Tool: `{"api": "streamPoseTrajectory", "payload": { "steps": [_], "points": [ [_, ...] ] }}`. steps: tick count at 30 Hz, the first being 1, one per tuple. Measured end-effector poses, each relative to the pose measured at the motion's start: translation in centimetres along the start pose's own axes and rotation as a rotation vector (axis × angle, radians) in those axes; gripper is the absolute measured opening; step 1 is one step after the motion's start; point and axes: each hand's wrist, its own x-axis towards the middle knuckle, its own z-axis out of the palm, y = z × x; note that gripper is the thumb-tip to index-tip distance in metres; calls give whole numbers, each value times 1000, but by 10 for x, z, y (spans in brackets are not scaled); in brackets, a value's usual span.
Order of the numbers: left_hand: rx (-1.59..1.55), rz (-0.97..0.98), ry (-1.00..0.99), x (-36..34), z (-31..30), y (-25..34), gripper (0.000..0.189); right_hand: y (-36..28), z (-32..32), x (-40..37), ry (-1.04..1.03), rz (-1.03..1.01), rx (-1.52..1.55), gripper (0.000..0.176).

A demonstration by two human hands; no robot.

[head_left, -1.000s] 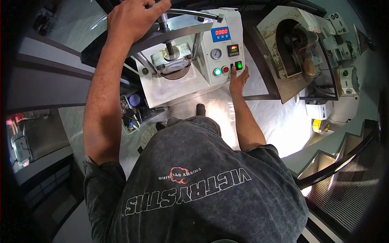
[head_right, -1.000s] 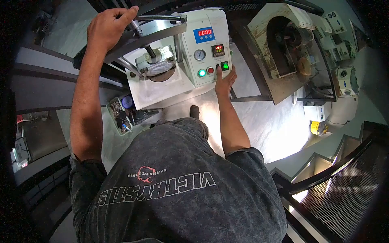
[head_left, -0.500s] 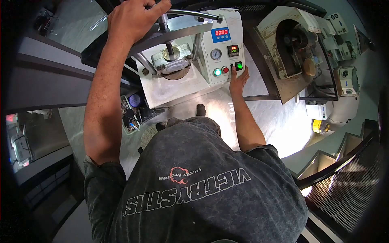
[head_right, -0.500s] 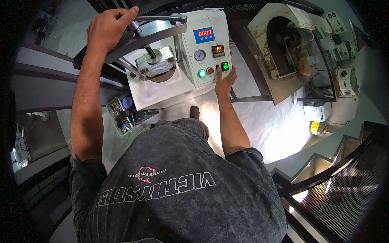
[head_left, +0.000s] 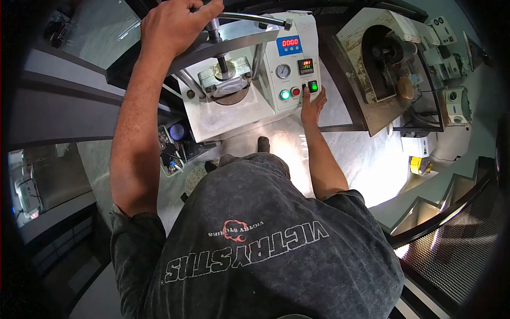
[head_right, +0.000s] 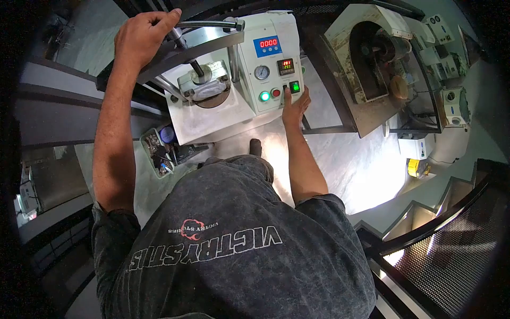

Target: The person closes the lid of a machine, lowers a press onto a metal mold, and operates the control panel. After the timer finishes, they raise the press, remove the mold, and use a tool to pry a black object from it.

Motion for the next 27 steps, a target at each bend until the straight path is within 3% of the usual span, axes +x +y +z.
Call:
{"api": "streamPoseTrajectory", "payload": {
  "steps": [27],
  "points": [
    [-29,-5,-18,1,-8,7,61,4,1,0,4,0,2,78]
  ]
}}
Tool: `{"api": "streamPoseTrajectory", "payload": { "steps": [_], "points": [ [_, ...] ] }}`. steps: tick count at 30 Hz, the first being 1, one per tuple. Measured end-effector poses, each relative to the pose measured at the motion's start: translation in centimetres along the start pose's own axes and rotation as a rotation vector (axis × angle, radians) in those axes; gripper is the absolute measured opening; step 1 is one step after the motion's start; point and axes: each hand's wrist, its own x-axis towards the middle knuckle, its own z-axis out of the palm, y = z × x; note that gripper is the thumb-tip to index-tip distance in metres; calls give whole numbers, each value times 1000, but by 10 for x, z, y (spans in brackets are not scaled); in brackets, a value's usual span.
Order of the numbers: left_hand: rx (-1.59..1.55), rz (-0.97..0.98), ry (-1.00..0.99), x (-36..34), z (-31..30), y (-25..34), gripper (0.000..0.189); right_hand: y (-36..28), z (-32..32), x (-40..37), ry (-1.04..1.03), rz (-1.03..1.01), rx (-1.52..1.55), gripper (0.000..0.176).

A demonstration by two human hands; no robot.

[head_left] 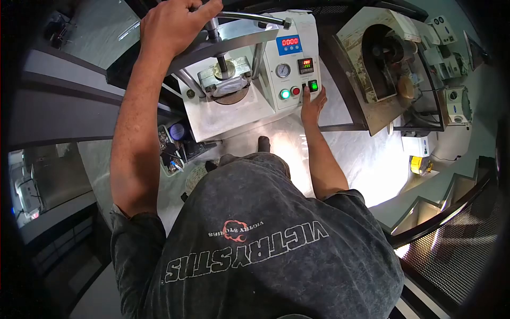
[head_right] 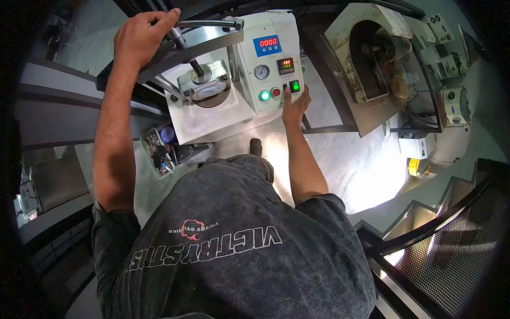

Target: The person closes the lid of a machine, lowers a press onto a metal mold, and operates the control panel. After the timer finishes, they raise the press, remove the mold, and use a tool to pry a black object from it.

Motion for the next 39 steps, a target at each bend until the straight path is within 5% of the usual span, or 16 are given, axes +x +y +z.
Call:
{"api": "streamPoseTrajectory", "payload": {
  "steps": [20,22,26,28,39],
  "points": [
    [21,22,6,-1,-3,6,65,0,0,0,15,-18,3,81],
    [-72,-132,-75,-7,-26,36,44,1,0,1,12,-12,3,81],
    [-80,-163,-103,-5,-19,27,44,3,1,1,12,-22,-2,82],
    [23,35,38,-1,3,-2,64,4,2,1,18,-37,-2,81],
    [29,25,36,-1,9,-8,64,-2,-2,1,-15,-23,8,79]
  ]
}}
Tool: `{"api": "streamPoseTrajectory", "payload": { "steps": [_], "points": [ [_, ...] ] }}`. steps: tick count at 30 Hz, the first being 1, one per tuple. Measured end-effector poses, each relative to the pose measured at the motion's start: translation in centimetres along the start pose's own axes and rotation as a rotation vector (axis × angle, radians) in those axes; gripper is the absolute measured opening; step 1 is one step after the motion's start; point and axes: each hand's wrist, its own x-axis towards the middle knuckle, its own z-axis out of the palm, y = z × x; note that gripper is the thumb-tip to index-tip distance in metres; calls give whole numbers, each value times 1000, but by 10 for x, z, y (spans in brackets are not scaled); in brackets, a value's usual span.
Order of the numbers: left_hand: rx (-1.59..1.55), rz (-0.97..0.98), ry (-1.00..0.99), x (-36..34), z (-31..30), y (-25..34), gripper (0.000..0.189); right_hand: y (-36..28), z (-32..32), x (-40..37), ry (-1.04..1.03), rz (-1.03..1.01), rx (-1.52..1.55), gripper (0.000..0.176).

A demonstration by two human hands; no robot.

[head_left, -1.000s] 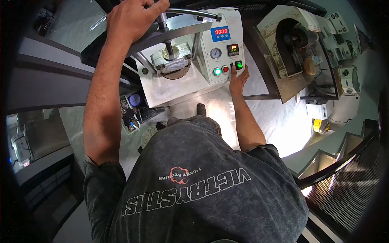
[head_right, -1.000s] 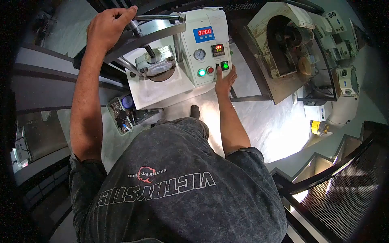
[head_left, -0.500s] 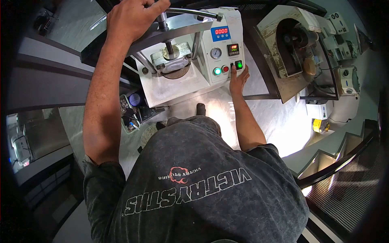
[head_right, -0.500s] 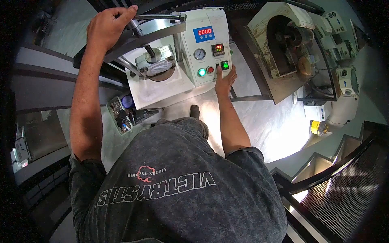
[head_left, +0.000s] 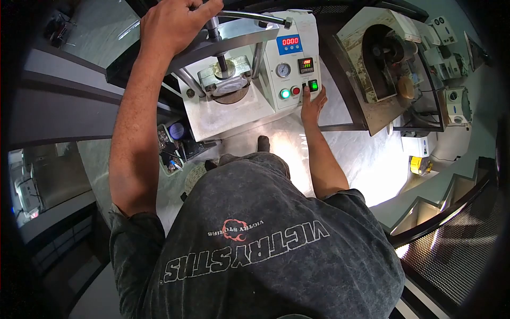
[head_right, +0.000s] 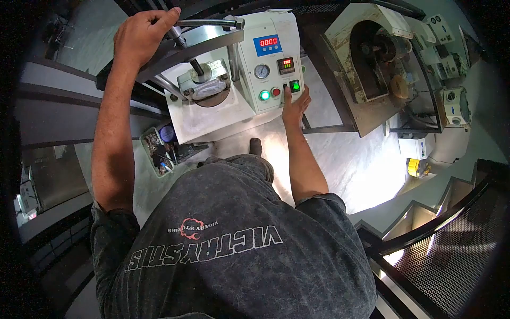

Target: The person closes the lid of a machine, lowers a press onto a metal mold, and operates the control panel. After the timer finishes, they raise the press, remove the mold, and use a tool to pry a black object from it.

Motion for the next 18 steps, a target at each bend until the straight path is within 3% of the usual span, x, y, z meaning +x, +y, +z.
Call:
{"api": "streamPoseTrajectory", "payload": {
  "steps": [7,18],
  "points": [
    [1,6,5,1,-2,2,64,0,1,0,4,72,20,79],
    [2,2,-23,1,-6,4,62,1,2,-1,25,13,-2,78]
  ]
}}
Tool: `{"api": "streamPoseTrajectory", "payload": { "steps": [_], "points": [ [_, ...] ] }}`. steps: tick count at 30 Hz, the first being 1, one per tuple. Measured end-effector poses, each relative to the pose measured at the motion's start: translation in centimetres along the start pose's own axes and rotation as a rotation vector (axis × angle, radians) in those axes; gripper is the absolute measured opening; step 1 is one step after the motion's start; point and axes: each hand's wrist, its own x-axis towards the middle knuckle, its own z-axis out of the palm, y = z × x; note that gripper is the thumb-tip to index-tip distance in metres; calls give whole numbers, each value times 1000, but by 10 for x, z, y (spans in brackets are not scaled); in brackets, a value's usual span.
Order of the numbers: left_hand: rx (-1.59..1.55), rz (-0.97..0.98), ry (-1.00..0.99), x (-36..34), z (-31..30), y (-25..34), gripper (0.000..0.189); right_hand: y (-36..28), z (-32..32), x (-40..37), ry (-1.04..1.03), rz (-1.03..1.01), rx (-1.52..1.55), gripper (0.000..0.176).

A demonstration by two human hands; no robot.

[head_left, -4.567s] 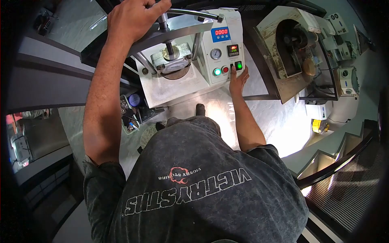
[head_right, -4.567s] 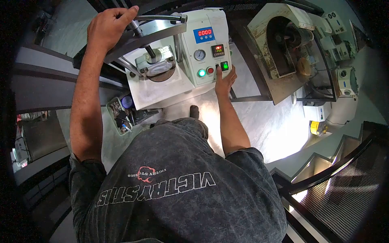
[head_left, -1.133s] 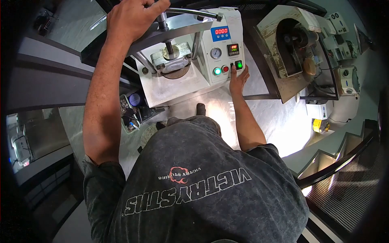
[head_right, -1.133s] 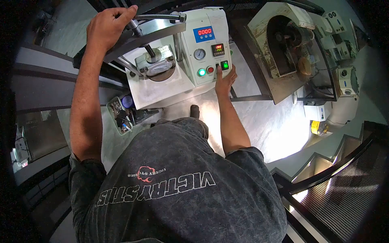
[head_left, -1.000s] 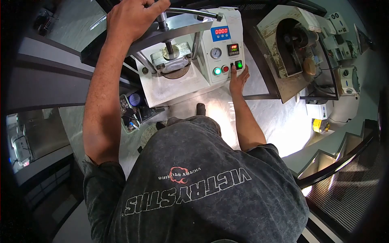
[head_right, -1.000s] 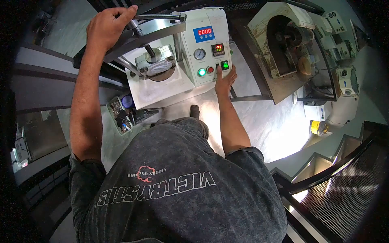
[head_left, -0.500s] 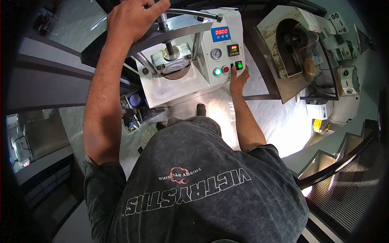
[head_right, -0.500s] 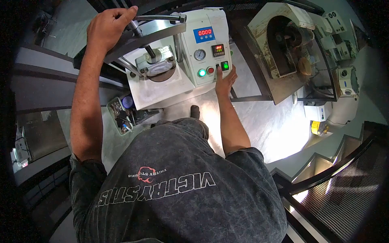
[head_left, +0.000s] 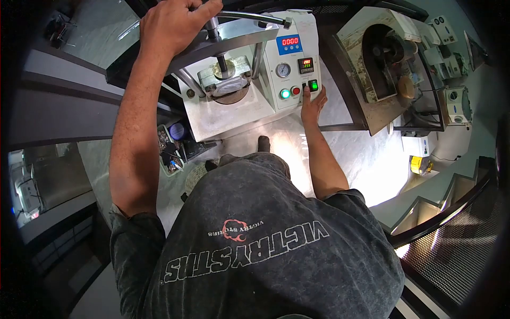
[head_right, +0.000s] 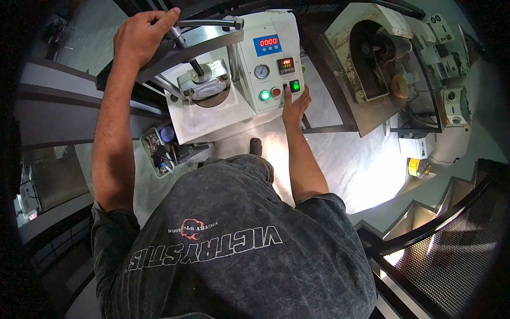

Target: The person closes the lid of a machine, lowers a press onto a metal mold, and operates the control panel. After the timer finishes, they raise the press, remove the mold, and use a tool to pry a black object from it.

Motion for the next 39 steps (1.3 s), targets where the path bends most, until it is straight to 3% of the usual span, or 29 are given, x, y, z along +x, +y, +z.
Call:
{"api": "streamPoseTrajectory", "payload": {
  "steps": [39],
  "points": [
    [-10,-2,2,0,-1,1,65,1,0,0,-2,-8,22,80]
  ]
}}
